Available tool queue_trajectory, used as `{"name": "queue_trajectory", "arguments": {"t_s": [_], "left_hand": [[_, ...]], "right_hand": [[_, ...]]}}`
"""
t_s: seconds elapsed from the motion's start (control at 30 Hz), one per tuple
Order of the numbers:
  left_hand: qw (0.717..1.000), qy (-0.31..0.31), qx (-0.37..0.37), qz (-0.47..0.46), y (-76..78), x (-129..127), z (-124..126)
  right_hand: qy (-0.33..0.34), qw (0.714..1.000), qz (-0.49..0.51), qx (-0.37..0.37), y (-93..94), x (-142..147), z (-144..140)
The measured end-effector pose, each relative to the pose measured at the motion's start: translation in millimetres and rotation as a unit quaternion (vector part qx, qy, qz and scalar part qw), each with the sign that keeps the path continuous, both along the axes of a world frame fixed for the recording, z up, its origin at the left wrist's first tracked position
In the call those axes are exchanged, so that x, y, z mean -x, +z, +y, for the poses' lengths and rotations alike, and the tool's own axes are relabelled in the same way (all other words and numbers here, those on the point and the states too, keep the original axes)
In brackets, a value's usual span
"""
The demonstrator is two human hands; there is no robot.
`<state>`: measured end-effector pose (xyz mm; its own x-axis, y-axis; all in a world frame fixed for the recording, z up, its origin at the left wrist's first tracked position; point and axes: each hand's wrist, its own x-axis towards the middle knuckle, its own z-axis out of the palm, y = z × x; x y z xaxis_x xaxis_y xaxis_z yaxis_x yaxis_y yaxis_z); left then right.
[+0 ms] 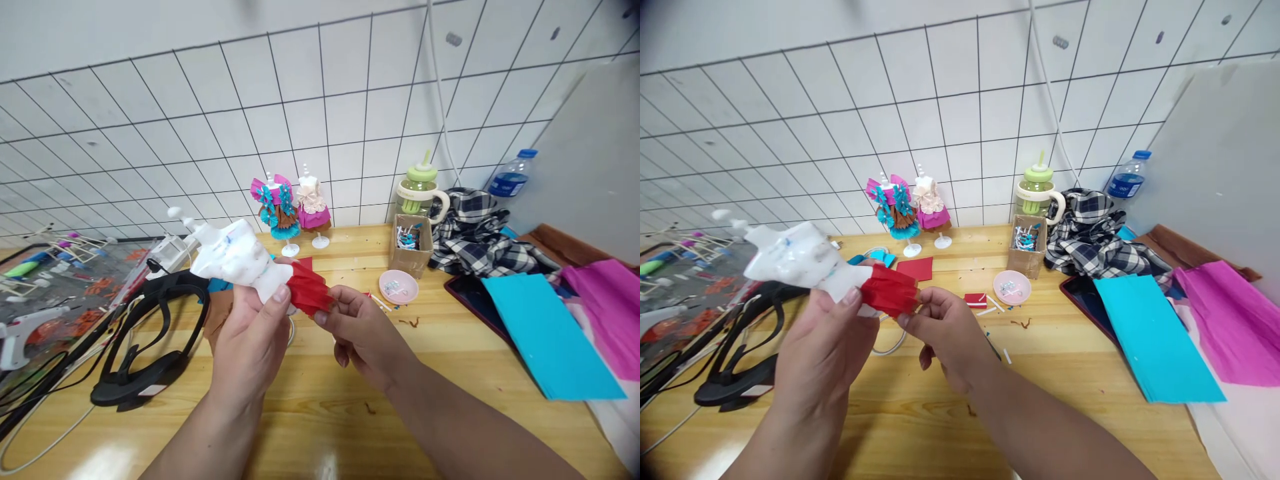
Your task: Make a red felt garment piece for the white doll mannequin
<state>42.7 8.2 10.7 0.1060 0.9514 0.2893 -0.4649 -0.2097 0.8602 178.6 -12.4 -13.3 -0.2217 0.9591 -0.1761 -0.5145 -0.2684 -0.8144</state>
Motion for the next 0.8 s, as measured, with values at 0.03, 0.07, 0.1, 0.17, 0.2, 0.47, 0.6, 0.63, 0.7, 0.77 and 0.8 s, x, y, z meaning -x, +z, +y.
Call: {"name": "queue_trajectory", "arguments": {"t_s": [0.03,0.07,0.1,0.17,0.2,0.47,0.6,0.63,0.7,0.77,0.8], "left_hand": [[1.0,0.0,0.001,-0.003,-0.7,0,0],[1.0,0.001,0.003,-0.006,-1.0,1,1],[1.0,0.005,0.004,-0.01,-0.8,1,1],[1.0,0.008,0.003,-0.022,0.6,1,1],[1.0,0.005,0.001,-0.029,1.7,1,1],[0.999,-0.009,0.0,-0.044,8.6,4,-1],[0.999,-0.026,0.003,-0.03,7.4,6,-1],[0.999,-0.031,0.002,-0.027,7.2,6,-1],[0.999,-0.034,0.001,-0.022,7.9,7,0],[0.999,-0.029,-0.001,-0.021,10.2,9,1],[0.999,-0.024,-0.006,-0.021,12.0,11,2]], "right_hand": [[-0.001,1.0,-0.002,0.001,-0.1,0,1],[-0.002,1.0,-0.005,-0.001,-0.4,0,1],[-0.006,1.0,-0.009,-0.008,-0.6,-1,1],[-0.025,0.999,-0.023,-0.034,-1.0,-3,1],[-0.037,0.997,-0.034,-0.05,-0.8,-4,1],[0.037,0.996,0.075,0.0,5.7,-14,0],[0.067,0.997,0.042,-0.005,5.0,-12,0],[0.064,0.997,0.043,-0.003,4.6,-11,0],[0.05,0.998,0.044,0.002,4.1,-9,-1],[0.03,0.999,0.038,-0.001,4.1,-8,-1],[0.022,0.999,0.034,-0.005,4.3,-8,-1]]}}
